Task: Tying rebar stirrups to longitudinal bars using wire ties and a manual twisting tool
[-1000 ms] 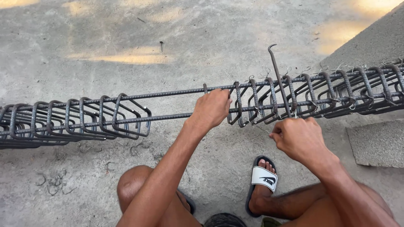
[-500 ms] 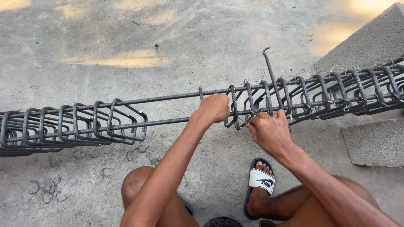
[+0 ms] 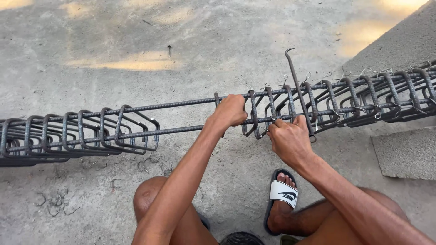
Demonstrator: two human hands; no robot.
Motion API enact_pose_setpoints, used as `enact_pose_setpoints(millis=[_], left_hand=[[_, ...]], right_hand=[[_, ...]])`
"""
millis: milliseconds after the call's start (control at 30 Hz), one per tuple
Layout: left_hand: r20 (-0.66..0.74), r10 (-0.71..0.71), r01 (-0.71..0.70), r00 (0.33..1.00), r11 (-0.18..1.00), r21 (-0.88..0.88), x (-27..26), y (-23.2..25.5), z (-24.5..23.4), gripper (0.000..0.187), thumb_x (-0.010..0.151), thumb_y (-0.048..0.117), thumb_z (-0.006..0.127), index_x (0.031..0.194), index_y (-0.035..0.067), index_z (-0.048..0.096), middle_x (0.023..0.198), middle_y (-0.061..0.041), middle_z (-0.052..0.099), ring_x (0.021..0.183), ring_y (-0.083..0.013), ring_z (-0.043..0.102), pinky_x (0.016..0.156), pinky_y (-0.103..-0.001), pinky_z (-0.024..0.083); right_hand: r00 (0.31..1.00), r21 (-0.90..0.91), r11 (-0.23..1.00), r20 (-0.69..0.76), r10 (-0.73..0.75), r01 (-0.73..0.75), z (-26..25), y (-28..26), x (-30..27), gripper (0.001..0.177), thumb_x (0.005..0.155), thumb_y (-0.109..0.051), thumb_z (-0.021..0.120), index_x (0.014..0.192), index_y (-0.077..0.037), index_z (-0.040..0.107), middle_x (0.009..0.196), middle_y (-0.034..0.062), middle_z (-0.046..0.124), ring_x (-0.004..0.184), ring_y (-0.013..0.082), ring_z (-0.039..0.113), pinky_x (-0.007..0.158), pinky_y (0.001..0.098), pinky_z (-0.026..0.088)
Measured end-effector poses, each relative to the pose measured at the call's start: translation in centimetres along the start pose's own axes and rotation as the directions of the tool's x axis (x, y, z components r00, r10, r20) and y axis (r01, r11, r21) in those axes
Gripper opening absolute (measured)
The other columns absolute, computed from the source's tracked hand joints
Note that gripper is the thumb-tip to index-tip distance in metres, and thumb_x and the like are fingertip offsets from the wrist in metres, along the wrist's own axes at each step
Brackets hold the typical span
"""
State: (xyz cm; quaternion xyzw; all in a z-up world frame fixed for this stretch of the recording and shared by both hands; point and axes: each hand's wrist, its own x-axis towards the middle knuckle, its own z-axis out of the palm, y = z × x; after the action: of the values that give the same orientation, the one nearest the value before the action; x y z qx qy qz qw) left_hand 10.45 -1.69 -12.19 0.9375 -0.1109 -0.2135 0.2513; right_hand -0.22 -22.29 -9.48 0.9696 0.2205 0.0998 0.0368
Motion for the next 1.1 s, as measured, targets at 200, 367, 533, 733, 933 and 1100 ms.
enact_pose_setpoints(millis=[200,367,533,733,933,1100], left_hand=[[-0.026,-0.024,0.024,0.999,1.0,-0.002,-0.8,0.6,-1.5,0.024,0.084,0.02,0.07,0.091,-0.002,0.076,0.097,-0.026,0.074,0.102,-0.0501,0.071,0.083,-0.058,0.059],[-0.076,-0.036,0.034,0.996,0.999,-0.022,-1.2,0.7,-1.4,0.022,0.082,0.02,0.071,0.089,0.0,0.077,0.096,-0.028,0.074,0.101,-0.0519,0.071,0.082,-0.059,0.059],[-0.122,-0.064,0.058,0.99,0.997,-0.05,-1.4,1.1,-1.9,0.019,0.083,0.019,0.071,0.086,0.002,0.078,0.093,-0.027,0.074,0.1,-0.0514,0.071,0.081,-0.057,0.06],[-0.139,-0.063,0.055,0.988,0.997,-0.06,-1.7,1.1,-1.4,0.023,0.083,0.019,0.071,0.092,-0.001,0.077,0.094,-0.029,0.074,0.101,-0.0529,0.071,0.082,-0.059,0.06],[-0.216,0.013,-0.011,0.976,1.0,0.013,-4.0,4.0,-2.2,0.018,0.077,0.007,0.065,0.087,-0.005,0.073,0.084,-0.026,0.073,0.093,-0.0527,0.072,0.077,-0.059,0.061],[-0.365,0.233,-0.136,0.901,0.952,0.273,-5.2,5.3,0.4,0.005,0.08,-0.003,0.065,0.081,-0.007,0.066,0.067,-0.016,0.061,0.062,-0.041,0.073,0.056,-0.047,0.064]], right_hand=[[1.0,-0.021,1.0,-0.005,-0.012,0.012,2.4,-0.2,0.3,0.006,0.087,-0.026,0.069,0.086,-0.021,0.07,0.079,-0.0047,0.067,0.066,0.0152,0.07,0.083,0.0393,0.033],[0.996,-0.053,0.998,-0.08,-0.049,0.045,3.2,-0.3,0.1,0.008,0.082,-0.029,0.07,0.084,-0.022,0.067,0.075,-0.0042,0.063,0.066,0.0159,0.069,0.084,0.0397,0.032],[0.988,-0.075,0.995,-0.138,-0.073,0.063,3.5,-0.5,0.7,0.004,0.083,-0.024,0.069,0.083,-0.02,0.066,0.073,-0.0032,0.063,0.064,0.0171,0.069,0.081,0.0396,0.033],[0.992,-0.046,0.997,-0.107,-0.072,0.067,1.5,-0.7,1.7,0.006,0.082,-0.02,0.066,0.077,-0.02,0.068,0.07,-0.0015,0.065,0.064,0.019,0.069,0.082,0.0407,0.032],[1.0,-0.009,1.0,-0.007,-0.02,0.02,0.3,-0.8,2.6,0.01,0.077,-0.018,0.066,0.068,-0.02,0.069,0.065,-0.0011,0.066,0.06,0.0197,0.068,0.083,0.0423,0.03],[0.982,0.042,0.998,0.18,0.048,-0.056,-1.0,-0.9,4.2,0.01,0.073,-0.022,0.066,0.065,-0.022,0.071,0.064,-0.0001,0.068,0.067,0.0232,0.072,0.093,0.0449,0.029]])
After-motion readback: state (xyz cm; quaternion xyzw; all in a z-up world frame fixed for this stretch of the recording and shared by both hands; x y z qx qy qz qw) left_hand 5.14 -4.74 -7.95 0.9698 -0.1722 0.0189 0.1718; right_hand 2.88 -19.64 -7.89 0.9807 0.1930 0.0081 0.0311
